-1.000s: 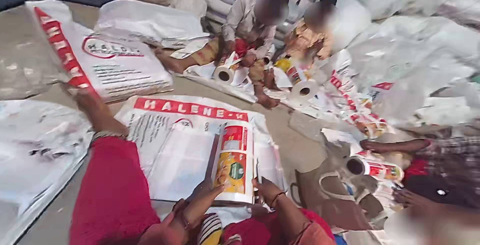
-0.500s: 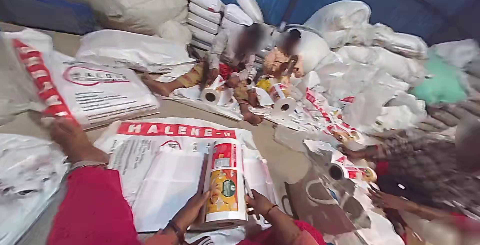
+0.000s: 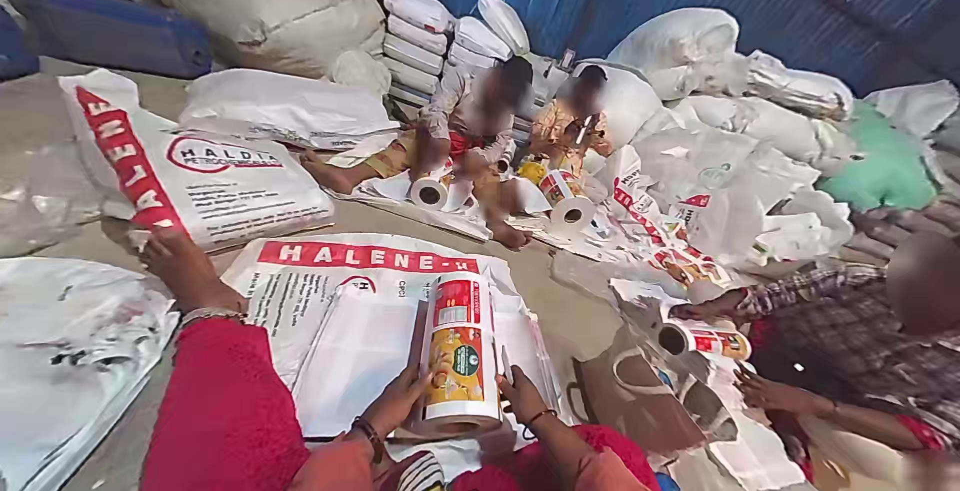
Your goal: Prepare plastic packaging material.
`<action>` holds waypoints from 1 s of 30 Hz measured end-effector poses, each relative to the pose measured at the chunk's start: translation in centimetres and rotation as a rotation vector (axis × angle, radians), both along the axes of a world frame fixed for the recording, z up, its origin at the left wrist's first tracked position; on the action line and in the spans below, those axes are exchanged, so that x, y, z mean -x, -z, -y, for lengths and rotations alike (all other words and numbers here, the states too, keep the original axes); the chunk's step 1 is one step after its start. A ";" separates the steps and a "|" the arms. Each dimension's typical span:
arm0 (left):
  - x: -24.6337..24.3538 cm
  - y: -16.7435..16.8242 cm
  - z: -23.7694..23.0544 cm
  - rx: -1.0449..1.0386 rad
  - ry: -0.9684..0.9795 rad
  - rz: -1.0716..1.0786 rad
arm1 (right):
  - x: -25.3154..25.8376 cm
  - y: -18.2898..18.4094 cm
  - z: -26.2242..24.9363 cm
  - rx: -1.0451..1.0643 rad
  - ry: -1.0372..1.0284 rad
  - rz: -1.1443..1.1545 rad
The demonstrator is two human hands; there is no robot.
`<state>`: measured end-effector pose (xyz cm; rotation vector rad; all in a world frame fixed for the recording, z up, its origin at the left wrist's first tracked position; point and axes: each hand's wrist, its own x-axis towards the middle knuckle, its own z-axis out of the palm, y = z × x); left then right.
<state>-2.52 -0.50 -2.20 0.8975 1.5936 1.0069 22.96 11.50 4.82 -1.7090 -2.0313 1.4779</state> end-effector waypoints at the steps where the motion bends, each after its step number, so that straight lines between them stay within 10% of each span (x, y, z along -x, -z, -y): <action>1: 0.1 0.0 0.1 -0.002 -0.001 0.007 | 0.1 0.4 0.0 0.004 0.008 -0.006; 30: -0.3 -3.2 -0.4 -0.274 0.368 -0.484 | 3.3 -6.0 -7.0 -0.152 0.174 -0.144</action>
